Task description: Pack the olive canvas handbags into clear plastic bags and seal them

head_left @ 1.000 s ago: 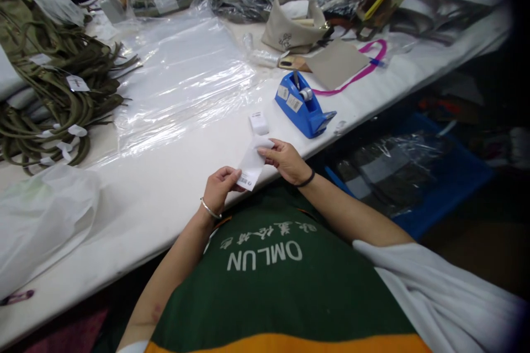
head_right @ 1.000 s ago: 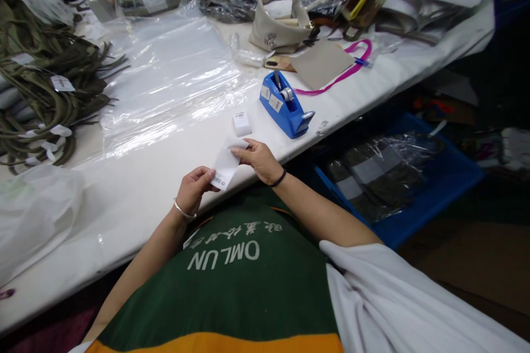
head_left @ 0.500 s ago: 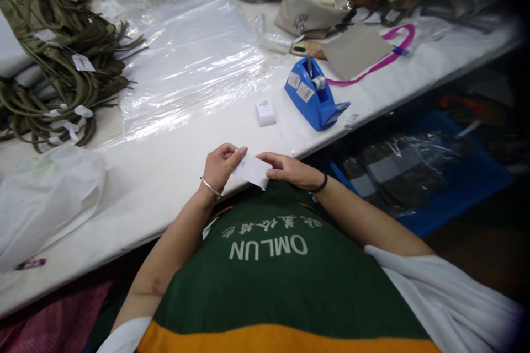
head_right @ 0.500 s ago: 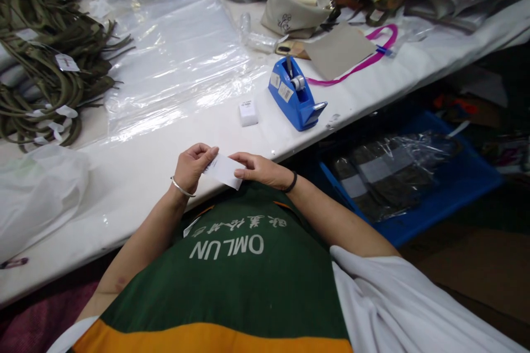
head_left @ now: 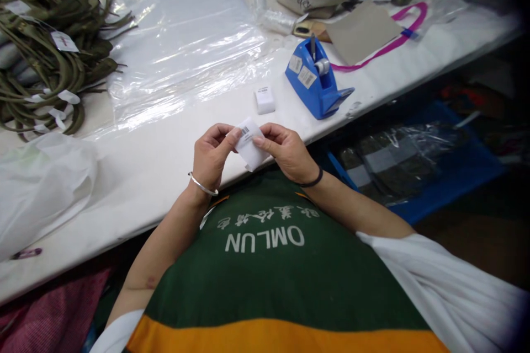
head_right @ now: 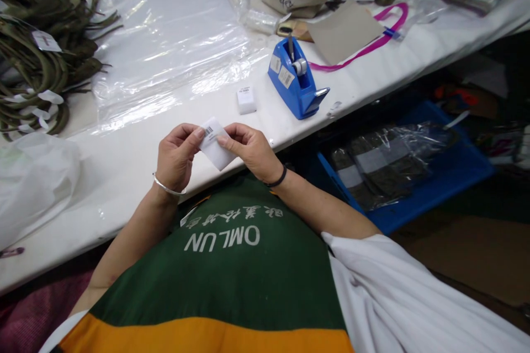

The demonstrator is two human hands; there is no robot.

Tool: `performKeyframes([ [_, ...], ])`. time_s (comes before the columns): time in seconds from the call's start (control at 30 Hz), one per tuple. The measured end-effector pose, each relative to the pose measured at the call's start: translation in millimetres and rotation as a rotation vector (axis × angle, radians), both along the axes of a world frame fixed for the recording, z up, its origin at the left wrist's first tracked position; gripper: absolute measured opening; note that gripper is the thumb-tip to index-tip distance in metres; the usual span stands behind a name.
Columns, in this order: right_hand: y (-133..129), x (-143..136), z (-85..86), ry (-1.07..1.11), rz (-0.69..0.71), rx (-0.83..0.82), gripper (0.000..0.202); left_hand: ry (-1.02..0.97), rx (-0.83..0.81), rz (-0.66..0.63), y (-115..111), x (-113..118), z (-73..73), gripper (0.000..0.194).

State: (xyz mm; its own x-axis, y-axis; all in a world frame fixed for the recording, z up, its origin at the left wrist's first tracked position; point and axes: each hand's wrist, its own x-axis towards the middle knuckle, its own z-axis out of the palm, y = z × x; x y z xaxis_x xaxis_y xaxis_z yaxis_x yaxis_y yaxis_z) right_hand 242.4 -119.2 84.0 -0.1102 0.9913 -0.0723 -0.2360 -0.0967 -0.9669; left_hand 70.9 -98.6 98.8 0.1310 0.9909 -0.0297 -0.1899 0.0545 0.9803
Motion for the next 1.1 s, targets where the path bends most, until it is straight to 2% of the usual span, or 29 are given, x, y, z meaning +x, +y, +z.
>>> performKeyframes([
  [0.37, 0.5, 2.6, 4.7, 0.032, 0.009, -0.018, 0.037, 0.031, 0.003, 0.049, 5.9, 8.5, 4.0, 0.032],
  [0.7, 5.4, 5.9, -1.3, 0.021, -0.047, 0.004, 0.036, 0.01, -0.018, 0.027, 6.5, 7.2, 2.4, 0.027],
  [0.77, 12.3, 11.0, 0.9, 0.008, -0.063, 0.013, 0.036, 0.02, -0.042, -0.049, 5.2, 3.0, 2.6, 0.024],
  [0.9, 37.0, 22.1, 7.1, -0.079, 0.017, 0.078, 0.042, 0.065, -0.17, -0.436, -0.6, -2.3, 3.3, 0.02],
  [0.93, 44.0, 24.3, 7.8, -0.101, 0.026, 0.105, 0.042, 0.064, -0.183, -0.479, -2.1, -1.7, 3.2, 0.019],
  [1.0, 55.2, 27.5, 7.8, -0.119, -0.052, 0.158, 0.04, 0.022, -0.161, -0.399, -4.2, 1.1, 2.2, 0.018],
  [1.1, 58.1, 28.7, 6.5, -0.09, -0.293, 0.204, 0.032, -0.059, -0.116, -0.124, -4.3, 6.0, -1.3, 0.018],
])
